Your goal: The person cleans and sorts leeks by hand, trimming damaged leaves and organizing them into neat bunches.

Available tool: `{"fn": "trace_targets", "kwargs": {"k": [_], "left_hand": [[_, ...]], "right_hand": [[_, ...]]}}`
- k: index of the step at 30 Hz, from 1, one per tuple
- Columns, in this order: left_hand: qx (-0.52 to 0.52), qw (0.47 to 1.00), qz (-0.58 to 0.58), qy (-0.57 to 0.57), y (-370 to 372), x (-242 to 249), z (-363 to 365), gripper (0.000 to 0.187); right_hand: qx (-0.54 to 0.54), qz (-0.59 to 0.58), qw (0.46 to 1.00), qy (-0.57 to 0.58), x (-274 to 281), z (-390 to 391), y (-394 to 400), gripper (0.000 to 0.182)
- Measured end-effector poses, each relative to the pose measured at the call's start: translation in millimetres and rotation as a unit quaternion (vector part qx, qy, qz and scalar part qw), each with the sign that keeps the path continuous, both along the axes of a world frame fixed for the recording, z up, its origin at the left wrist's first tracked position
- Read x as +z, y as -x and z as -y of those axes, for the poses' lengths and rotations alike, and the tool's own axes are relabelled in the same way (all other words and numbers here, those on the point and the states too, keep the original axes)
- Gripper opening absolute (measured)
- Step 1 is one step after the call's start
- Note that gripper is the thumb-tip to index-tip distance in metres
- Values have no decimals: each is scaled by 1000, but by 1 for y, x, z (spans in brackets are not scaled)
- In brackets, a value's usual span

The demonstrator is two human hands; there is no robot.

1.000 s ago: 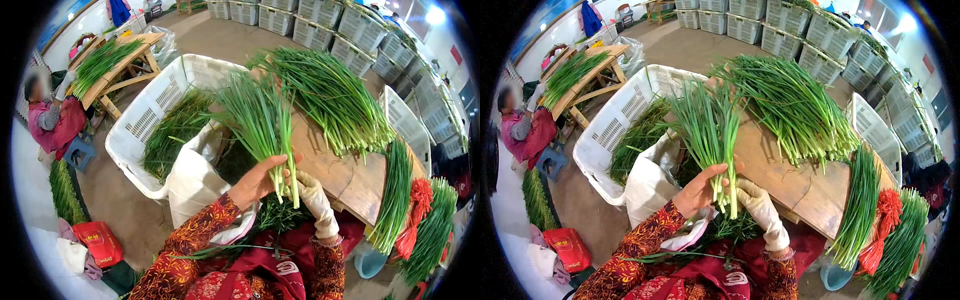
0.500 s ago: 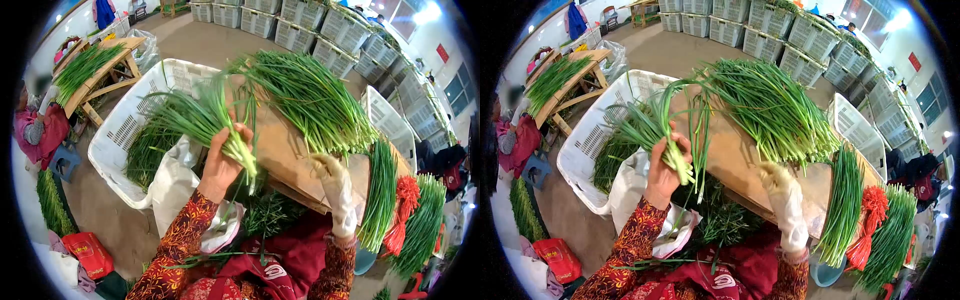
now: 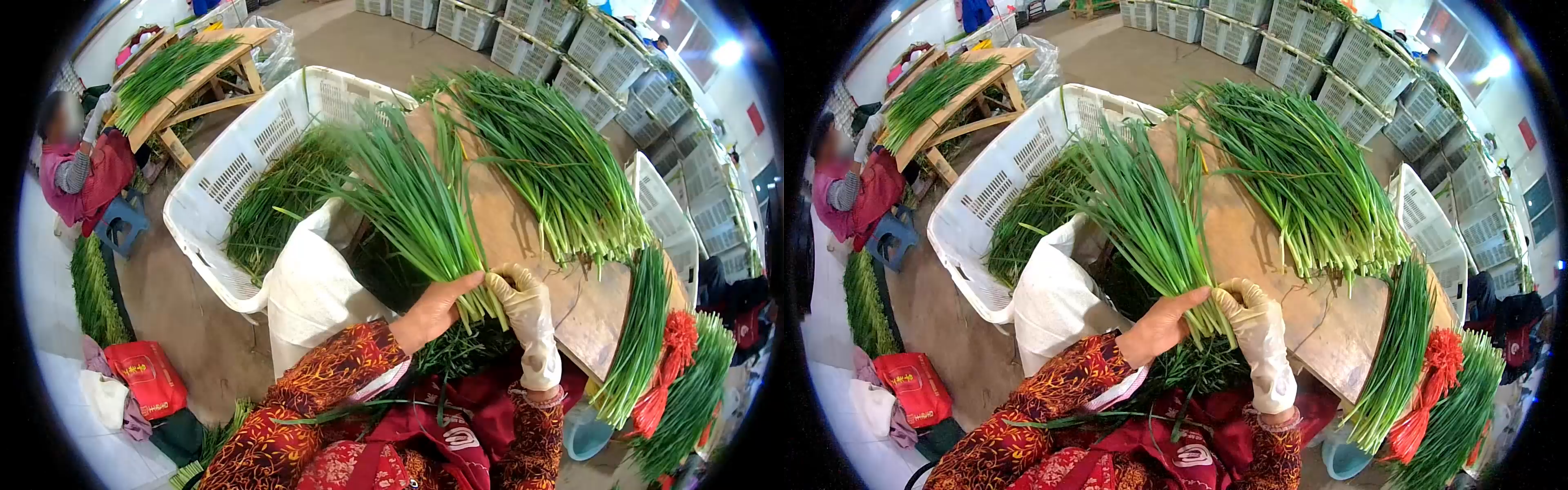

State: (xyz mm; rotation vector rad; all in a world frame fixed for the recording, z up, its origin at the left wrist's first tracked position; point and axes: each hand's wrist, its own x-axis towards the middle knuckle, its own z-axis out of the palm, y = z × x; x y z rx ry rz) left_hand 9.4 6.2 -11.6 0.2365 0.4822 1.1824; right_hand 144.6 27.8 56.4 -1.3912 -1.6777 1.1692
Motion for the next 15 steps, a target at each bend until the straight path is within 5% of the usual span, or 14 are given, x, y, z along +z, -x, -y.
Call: {"fn": "trace_targets", "kwargs": {"k": [3,7,9,15], "left_hand": [[4,1000,-20,13,0,8,4,28],[8,999,-36,-20,-4,20,4,31],[-4,999,-26,-39,-4,28,6,33],[-12,998,-2,-55,4,38,4,34]], "right_hand": [[-15,51,998,-39,3,3,4,17],[-81,-58,994,-44,-6,13,5,11],[-126,-255,959,-3,-13,19,9,8],[-78,-391,917,-18,-5,39,-11,7]]}}
